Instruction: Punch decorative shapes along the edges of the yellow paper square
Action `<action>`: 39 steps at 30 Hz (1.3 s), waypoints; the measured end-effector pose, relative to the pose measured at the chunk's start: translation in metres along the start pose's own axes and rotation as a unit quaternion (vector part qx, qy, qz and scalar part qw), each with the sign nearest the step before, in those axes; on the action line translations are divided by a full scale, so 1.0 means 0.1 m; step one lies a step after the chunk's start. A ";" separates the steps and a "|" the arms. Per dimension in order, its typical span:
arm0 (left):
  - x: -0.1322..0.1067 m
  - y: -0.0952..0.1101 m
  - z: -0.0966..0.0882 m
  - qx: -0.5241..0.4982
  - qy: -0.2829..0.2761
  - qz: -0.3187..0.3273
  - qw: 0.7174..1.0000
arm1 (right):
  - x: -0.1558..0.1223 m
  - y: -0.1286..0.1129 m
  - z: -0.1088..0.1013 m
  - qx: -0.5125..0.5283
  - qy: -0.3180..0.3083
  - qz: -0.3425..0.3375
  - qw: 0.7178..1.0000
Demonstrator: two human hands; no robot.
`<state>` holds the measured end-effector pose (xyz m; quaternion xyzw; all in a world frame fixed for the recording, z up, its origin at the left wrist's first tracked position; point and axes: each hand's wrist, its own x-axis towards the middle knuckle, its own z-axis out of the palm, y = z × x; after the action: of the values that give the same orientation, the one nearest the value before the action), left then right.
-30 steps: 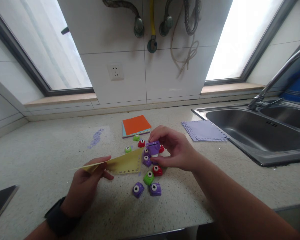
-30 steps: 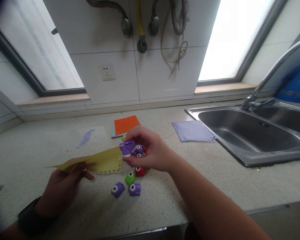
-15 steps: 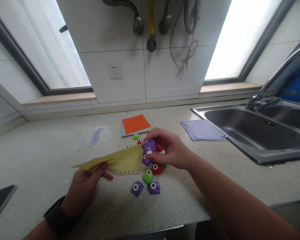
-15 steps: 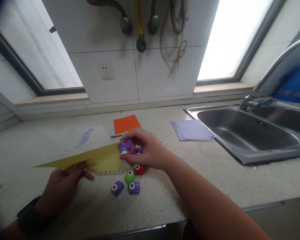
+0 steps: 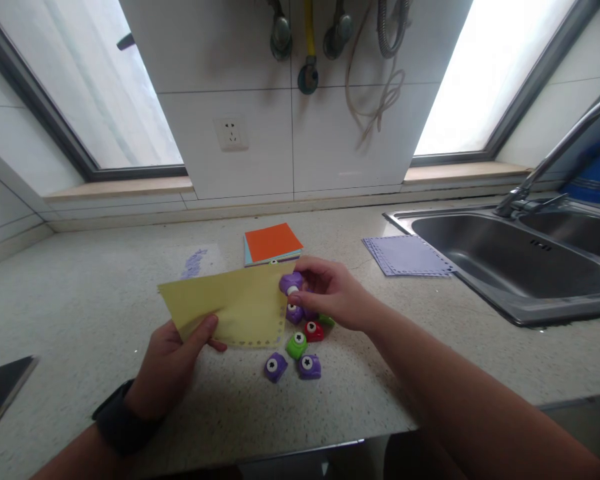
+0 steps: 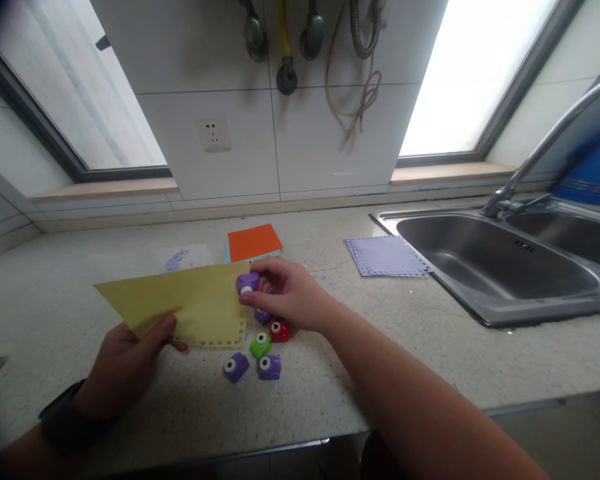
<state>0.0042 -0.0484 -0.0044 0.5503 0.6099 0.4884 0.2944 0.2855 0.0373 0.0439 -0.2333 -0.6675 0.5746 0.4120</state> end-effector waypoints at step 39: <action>0.04 0.09 0.06 -0.135 -0.009 -0.095 0.986 | 0.03 0.11 0.10 0.026 -0.028 0.177 0.984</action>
<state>0.0123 -0.0437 0.0025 0.4497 0.5851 0.5311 0.4164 0.2739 0.0360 0.0338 -0.3205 -0.6116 0.6620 0.2915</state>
